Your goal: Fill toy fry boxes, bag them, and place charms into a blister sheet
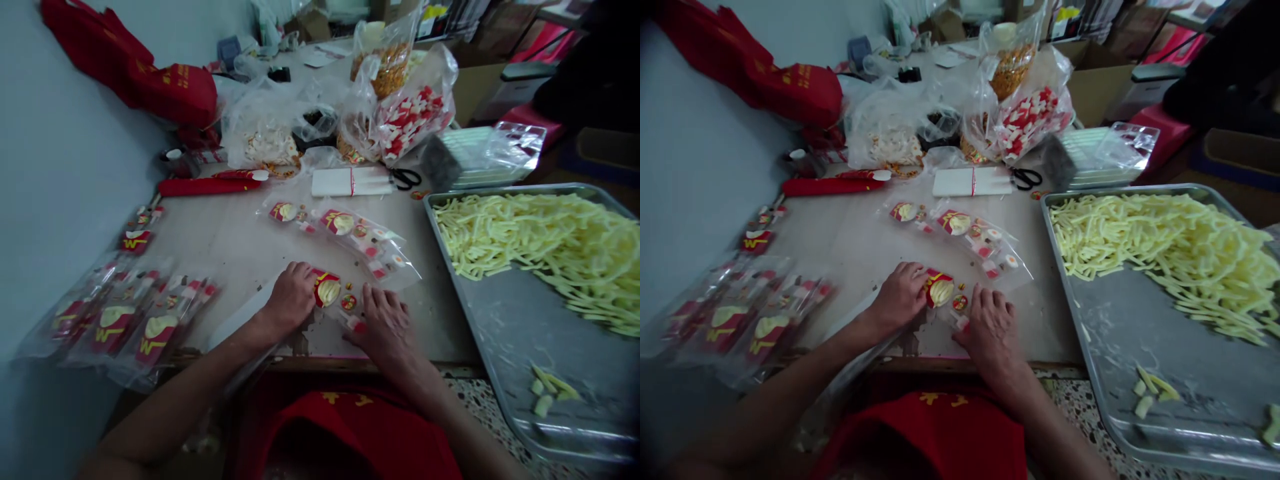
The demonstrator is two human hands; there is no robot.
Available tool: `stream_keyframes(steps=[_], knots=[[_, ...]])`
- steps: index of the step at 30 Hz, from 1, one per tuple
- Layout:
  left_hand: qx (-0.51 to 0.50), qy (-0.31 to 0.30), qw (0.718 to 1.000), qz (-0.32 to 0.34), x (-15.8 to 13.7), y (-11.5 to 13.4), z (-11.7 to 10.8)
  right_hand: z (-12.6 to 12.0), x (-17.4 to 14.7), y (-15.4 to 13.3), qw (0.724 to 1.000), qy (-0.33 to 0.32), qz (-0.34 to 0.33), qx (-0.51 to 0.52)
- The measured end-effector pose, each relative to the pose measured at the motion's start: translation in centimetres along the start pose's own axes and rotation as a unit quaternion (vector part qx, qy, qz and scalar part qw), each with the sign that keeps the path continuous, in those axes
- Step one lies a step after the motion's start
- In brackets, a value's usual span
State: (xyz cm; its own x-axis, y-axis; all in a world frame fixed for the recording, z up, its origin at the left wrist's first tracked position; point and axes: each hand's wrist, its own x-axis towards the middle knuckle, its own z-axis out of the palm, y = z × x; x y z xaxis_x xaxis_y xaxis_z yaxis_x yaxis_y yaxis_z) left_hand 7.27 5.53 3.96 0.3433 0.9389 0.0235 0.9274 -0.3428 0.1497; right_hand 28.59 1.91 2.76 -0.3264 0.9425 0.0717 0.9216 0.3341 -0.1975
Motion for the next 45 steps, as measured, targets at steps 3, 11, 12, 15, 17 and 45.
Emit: stream_keyframes(steps=[3,11,12,15,17,45], knots=[[0.051,-0.068,0.996,-0.037,1.2,0.9,-1.0,0.1,-0.7,0.6,0.999,0.009,0.016,0.037],[-0.147,0.034,0.988,-0.038,0.2,5.2,-1.0,-1.0,1.2,-0.8,0.991,0.054,-0.023,0.12],[-0.182,0.058,0.98,-0.065,-0.1,5.3,-1.1,-1.1,1.4,-0.7,0.987,0.067,-0.037,0.142],[-0.26,0.101,0.946,-0.162,-0.2,4.2,-1.6,-0.9,1.4,0.0,0.952,0.093,0.009,0.292],[-0.29,0.098,0.933,-0.187,0.0,2.9,-1.8,-0.5,1.3,0.6,0.879,0.035,0.097,0.465],[-0.182,0.001,0.956,-0.23,-3.9,-9.3,1.3,1.7,19.7,-9.6,0.826,-0.203,0.084,0.519]])
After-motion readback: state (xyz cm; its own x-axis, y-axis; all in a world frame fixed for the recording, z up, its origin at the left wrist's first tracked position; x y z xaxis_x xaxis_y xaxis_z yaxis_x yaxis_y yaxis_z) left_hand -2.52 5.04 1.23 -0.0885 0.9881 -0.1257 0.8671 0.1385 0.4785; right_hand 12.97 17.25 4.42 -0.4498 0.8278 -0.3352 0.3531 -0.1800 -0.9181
